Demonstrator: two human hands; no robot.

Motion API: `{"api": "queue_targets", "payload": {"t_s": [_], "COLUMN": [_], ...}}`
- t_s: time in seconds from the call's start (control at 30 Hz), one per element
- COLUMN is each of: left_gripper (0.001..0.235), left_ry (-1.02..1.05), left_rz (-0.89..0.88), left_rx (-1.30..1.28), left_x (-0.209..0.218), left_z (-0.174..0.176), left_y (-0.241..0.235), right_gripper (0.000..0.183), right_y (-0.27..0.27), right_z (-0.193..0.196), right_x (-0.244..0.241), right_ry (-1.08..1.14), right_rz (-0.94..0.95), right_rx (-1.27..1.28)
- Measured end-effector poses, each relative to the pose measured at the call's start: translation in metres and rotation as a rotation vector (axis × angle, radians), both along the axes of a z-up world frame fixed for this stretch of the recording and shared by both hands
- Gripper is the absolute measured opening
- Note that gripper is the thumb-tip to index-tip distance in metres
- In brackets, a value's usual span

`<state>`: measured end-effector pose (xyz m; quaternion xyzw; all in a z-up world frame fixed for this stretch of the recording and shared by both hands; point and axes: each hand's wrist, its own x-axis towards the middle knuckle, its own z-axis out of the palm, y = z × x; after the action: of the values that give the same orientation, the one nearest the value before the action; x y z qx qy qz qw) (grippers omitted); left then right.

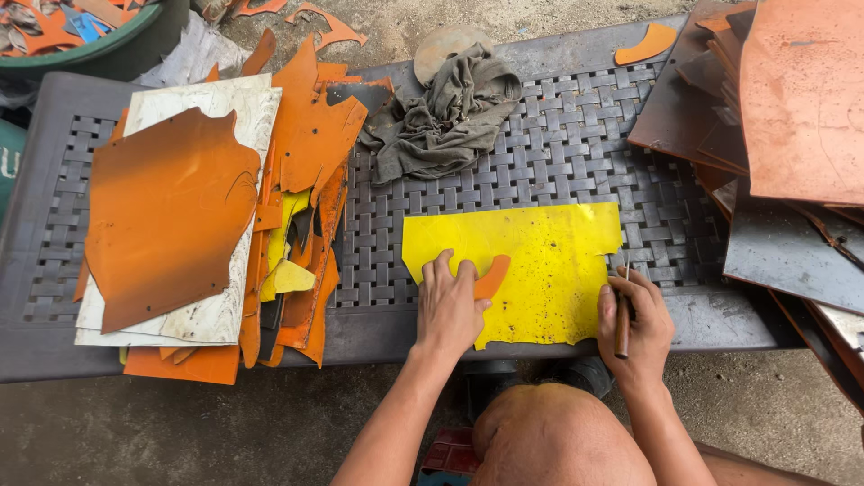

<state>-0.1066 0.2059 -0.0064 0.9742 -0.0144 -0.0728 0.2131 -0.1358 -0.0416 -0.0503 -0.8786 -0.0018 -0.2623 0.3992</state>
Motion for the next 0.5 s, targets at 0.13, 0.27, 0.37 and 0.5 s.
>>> {"api": "queue_targets", "payload": {"t_s": [0.13, 0.27, 0.37, 0.5], "left_gripper": [0.021, 0.034, 0.048, 0.063], "left_ry": [-0.166, -0.25, -0.153, -0.185], "left_rz": [-0.17, -0.19, -0.132, -0.12], "left_rx": [0.037, 0.089, 0.03, 0.018], "left_x": [0.007, 0.006, 0.0, -0.001], "left_z": [0.001, -0.004, -0.009, -0.019], "left_y": [0.001, 0.004, 0.007, 0.003], "right_gripper": [0.018, 0.016, 0.015, 0.015], "right_y": [-0.003, -0.005, -0.005, -0.007], "right_z": [-0.004, -0.004, -0.003, 0.0], "right_x": [-0.002, -0.002, -0.003, -0.001], "right_ry": [-0.004, -0.005, -0.006, 0.048], "right_rz": [0.007, 0.006, 0.001, 0.035], "right_rx": [0.039, 0.04, 0.072, 0.182]}}
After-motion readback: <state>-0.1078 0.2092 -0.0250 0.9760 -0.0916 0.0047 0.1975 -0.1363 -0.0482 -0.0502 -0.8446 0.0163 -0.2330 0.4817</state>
